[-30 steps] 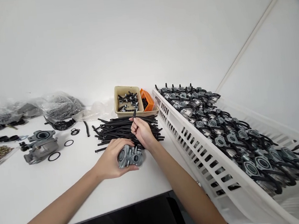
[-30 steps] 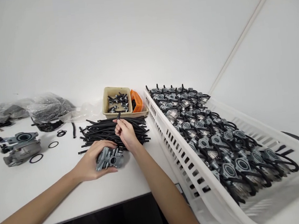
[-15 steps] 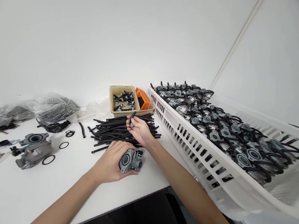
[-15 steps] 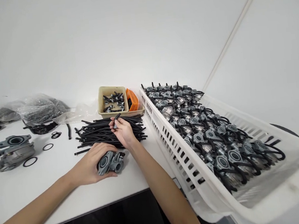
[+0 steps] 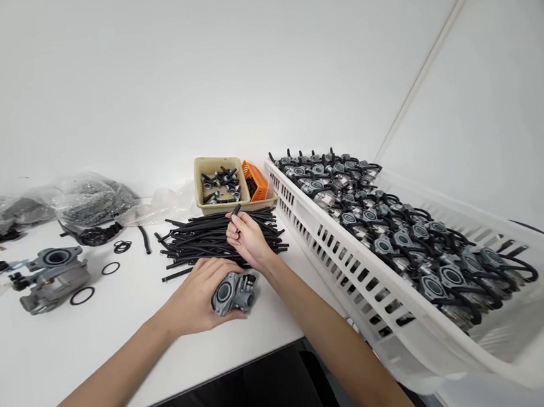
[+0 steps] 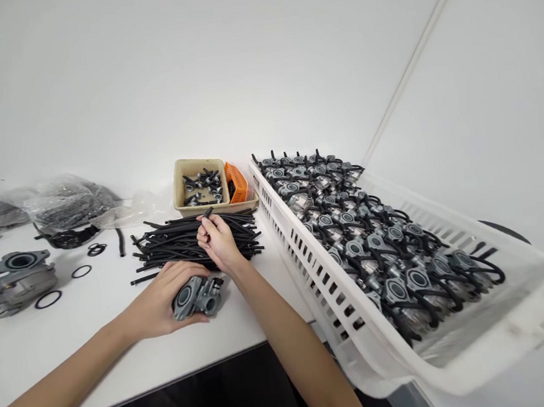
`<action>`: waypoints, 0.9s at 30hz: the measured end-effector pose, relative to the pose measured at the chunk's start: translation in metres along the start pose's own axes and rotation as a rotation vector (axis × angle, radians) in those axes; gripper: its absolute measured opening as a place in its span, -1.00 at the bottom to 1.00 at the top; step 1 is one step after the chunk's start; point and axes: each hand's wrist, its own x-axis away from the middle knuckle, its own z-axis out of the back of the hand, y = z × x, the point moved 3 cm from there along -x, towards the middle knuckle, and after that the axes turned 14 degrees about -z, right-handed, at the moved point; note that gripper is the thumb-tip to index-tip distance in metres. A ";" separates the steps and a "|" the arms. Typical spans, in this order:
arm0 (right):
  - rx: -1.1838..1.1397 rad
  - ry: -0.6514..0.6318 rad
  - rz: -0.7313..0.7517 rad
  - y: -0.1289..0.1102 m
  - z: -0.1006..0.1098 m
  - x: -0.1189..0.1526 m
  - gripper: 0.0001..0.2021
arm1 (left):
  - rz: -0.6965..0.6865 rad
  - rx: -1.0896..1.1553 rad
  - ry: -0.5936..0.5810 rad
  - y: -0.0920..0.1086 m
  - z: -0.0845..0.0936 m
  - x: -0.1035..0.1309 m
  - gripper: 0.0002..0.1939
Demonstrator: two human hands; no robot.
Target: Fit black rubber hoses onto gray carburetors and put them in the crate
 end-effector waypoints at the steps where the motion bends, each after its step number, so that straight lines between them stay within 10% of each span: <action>1: 0.008 -0.003 0.012 0.000 0.000 0.000 -0.93 | 0.002 -0.001 -0.004 0.000 0.000 0.000 -0.41; 27: 0.032 0.017 -0.020 -0.006 0.002 0.001 -0.55 | 0.080 0.059 0.040 -0.006 -0.003 0.004 -0.41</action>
